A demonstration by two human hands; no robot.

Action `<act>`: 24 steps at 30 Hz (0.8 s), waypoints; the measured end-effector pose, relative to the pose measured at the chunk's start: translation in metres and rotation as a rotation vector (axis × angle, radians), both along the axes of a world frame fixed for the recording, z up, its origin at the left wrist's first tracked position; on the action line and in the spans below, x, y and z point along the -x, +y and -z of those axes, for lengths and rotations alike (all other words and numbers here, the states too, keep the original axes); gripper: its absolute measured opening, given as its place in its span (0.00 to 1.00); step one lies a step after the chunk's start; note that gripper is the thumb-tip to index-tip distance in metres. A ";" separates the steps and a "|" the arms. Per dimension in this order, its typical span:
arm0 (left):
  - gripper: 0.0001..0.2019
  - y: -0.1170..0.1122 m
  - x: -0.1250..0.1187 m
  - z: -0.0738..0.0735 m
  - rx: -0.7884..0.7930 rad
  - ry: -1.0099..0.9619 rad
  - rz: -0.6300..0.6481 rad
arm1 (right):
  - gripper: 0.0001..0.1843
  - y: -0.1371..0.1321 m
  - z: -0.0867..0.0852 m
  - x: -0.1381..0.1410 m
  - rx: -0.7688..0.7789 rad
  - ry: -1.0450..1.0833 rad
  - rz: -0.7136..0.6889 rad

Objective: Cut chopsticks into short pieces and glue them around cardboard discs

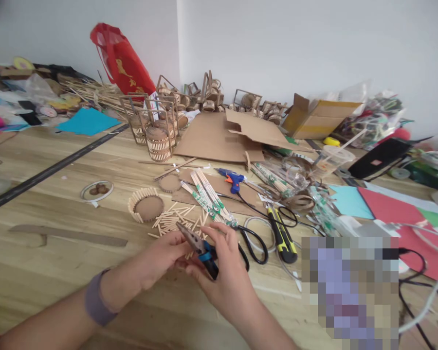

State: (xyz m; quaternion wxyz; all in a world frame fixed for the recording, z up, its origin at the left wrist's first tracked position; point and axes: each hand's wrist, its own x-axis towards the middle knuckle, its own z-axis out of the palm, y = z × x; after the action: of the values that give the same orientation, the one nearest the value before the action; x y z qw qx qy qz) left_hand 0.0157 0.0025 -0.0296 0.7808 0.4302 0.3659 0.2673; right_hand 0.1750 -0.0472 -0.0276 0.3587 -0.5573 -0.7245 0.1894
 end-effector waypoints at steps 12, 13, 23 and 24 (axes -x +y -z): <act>0.20 -0.008 -0.006 -0.002 -0.121 -0.011 -0.016 | 0.28 0.002 0.004 0.002 -0.031 -0.047 0.053; 0.20 -0.008 -0.006 0.000 -0.139 -0.008 -0.014 | 0.27 0.002 0.004 0.002 -0.027 -0.040 0.056; 0.27 0.002 0.011 -0.014 -0.108 0.041 0.084 | 0.27 0.003 -0.022 -0.020 0.337 0.262 -0.013; 0.26 0.005 0.015 -0.017 -0.110 0.047 0.091 | 0.28 0.003 -0.027 -0.026 0.422 0.287 -0.011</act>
State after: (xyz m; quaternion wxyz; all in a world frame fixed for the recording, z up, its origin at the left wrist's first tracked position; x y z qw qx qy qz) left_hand 0.0009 0.0074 -0.0129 0.7587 0.4946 0.3488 0.2410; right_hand 0.2009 -0.0444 -0.0007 0.3326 -0.5832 -0.6138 0.4153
